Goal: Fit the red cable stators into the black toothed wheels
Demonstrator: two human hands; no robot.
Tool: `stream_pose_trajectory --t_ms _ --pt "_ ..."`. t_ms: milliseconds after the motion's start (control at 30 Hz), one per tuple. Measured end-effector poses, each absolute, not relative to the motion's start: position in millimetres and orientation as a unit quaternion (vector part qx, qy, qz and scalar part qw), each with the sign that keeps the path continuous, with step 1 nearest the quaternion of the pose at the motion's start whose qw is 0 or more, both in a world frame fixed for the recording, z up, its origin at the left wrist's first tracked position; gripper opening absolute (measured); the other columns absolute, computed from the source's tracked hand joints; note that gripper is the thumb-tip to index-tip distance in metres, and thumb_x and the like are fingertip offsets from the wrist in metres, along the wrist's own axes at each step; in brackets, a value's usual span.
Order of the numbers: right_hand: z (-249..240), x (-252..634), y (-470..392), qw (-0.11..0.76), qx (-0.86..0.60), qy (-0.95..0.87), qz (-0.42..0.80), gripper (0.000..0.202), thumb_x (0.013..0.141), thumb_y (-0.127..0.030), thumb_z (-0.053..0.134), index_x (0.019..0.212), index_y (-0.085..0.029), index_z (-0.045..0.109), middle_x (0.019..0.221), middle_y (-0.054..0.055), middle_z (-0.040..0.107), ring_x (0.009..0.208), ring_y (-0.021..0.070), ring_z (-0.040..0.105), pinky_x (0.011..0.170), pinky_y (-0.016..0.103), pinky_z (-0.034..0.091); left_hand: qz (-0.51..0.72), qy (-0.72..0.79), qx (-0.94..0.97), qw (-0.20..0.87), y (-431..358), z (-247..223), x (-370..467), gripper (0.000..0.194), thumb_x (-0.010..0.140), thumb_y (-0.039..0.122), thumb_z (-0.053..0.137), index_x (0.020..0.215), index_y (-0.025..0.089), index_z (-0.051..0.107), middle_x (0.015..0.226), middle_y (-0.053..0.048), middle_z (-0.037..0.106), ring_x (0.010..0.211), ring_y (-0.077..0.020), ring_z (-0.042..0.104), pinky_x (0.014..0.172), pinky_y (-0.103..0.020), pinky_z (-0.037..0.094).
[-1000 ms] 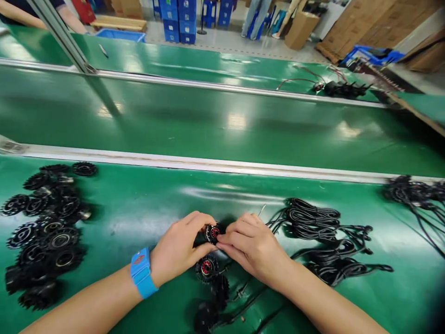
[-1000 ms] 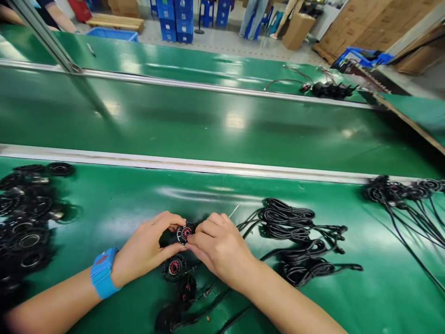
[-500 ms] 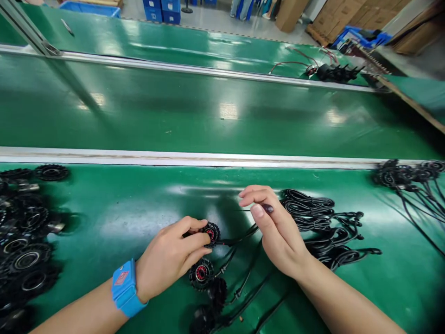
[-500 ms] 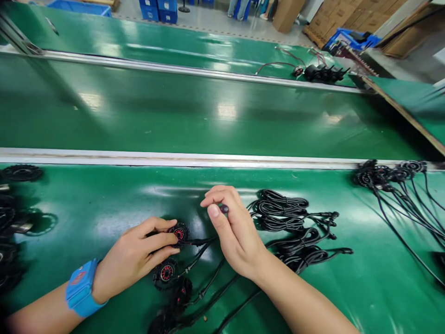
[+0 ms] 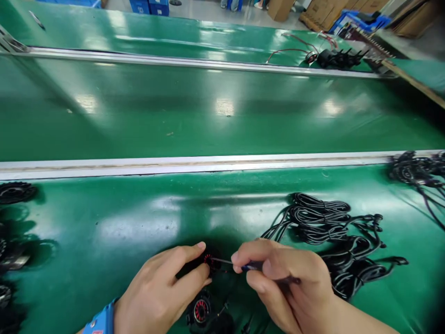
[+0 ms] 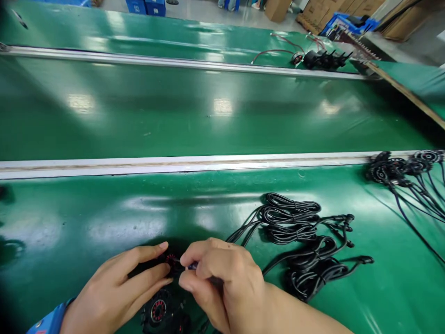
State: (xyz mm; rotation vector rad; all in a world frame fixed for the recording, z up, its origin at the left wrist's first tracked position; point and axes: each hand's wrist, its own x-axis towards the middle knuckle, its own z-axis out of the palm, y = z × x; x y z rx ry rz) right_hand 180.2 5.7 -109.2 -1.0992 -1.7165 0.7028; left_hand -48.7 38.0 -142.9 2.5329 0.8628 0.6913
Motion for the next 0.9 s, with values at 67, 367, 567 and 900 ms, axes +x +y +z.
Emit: stream_pose_trajectory --t_ms 67,367,567,900 --pt "-108 182 5 0.460 -0.465 -0.702 0.280 0.010 0.103 -0.019 0.050 0.105 -0.027 0.044 0.086 0.003 0.072 0.070 0.0150 0.074 0.062 0.025 0.063 0.243 0.311 0.901 0.179 37 -142 -48 0.030 0.108 0.030 0.043 0.103 0.024 0.072 0.111 -0.006 0.076 0.092 -0.0188 0.076 0.076 -0.029 0.067" --pt "-102 187 6 0.416 -0.494 -0.712 0.275 0.005 0.094 -0.022 0.067 0.092 -0.026 0.064 0.080 0.002 0.077 0.065 0.0184 0.076 0.064 0.025 0.065 0.239 0.318 0.904 0.158 40 -137 -44 0.036 0.108 0.031 0.040 0.097 0.025 0.074 0.104 -0.003 0.079 0.084 -0.0177 0.078 0.070 -0.027 0.067" --pt "-102 184 6 0.402 -0.494 -0.727 0.255 0.005 0.094 -0.024 0.069 0.092 -0.025 0.065 0.083 0.001 0.078 0.067 0.0163 0.076 0.063 0.022 0.064 0.242 0.319 0.900 0.170 40 -137 -43 0.036 0.109 0.033 0.039 0.096 0.025 0.072 0.102 -0.003 0.078 0.083 -0.0169 0.078 0.071 -0.026 0.067" --pt "-102 187 5 0.375 -0.506 -0.741 0.234 0.014 0.094 -0.029 0.069 0.082 -0.025 0.064 0.081 0.001 0.078 0.065 0.0149 0.075 0.063 0.019 0.063 0.283 0.352 0.868 0.205 33 -149 -42 0.020 0.107 0.035 0.048 0.097 0.021 0.056 0.101 -0.002 0.077 0.089 -0.0128 0.076 0.078 -0.020 0.063"
